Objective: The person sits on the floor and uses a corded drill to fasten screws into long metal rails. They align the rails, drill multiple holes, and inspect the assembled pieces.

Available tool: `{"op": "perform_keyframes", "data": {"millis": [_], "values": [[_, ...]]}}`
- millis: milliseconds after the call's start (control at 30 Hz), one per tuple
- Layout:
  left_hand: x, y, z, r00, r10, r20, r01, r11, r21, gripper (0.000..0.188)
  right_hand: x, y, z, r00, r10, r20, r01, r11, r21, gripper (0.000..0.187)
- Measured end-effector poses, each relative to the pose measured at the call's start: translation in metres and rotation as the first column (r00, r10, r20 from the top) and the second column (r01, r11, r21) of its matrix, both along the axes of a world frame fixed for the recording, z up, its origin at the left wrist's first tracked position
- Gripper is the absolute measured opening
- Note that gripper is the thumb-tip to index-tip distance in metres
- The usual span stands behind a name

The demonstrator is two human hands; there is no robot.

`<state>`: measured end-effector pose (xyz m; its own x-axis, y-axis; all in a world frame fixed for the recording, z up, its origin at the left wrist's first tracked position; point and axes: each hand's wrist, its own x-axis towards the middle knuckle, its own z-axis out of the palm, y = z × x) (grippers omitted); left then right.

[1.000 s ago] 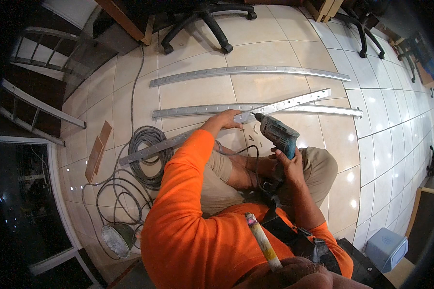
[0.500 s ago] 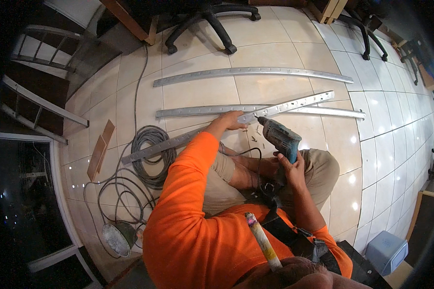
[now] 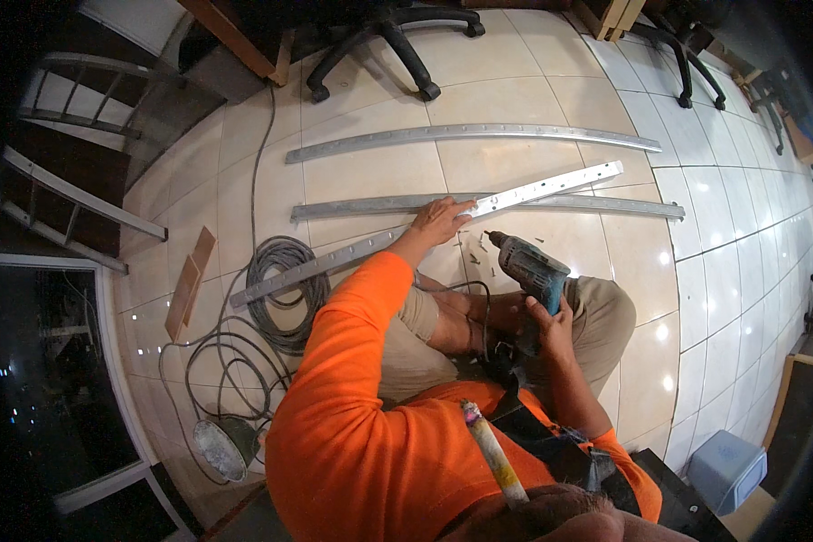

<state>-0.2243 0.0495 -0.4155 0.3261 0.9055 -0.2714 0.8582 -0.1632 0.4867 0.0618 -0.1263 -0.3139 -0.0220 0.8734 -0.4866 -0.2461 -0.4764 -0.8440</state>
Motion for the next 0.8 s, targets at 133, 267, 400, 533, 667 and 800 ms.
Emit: {"op": "perform_keyframes", "data": {"millis": [133,267,400,533,667,800], "values": [[0.006,0.004,-0.002,0.997,0.021,0.068,-0.032,0.985,0.169,0.035,0.004,-0.001,-0.008,0.999,-0.024,-0.031,0.024,1.0,-0.01,0.036],[0.014,0.009,-0.007,0.999,0.037,0.029,-0.043,0.969,0.245,0.031,0.003,-0.001,-0.007,0.997,-0.037,-0.063,0.036,0.999,-0.007,0.036],[0.012,0.007,-0.012,0.986,0.045,0.161,-0.088,0.959,0.27,0.028,0.0,-0.001,-0.008,0.99,-0.096,-0.107,0.098,0.995,0.007,0.036],[0.013,-0.006,-0.008,0.985,-0.171,-0.012,0.167,0.944,0.286,0.029,-0.003,0.0,-0.008,0.978,-0.162,-0.135,0.164,0.986,0.004,0.034],[0.015,-0.009,-0.002,0.993,-0.117,-0.009,0.116,0.959,0.26,0.042,-0.001,0.001,-0.013,0.986,-0.132,-0.104,0.132,0.991,-0.003,0.035],[0.004,-0.003,-0.002,0.993,0.113,0.017,-0.115,0.988,0.107,0.06,-0.002,0.001,-0.012,0.99,-0.106,-0.089,0.107,0.994,0.012,0.035]]}}
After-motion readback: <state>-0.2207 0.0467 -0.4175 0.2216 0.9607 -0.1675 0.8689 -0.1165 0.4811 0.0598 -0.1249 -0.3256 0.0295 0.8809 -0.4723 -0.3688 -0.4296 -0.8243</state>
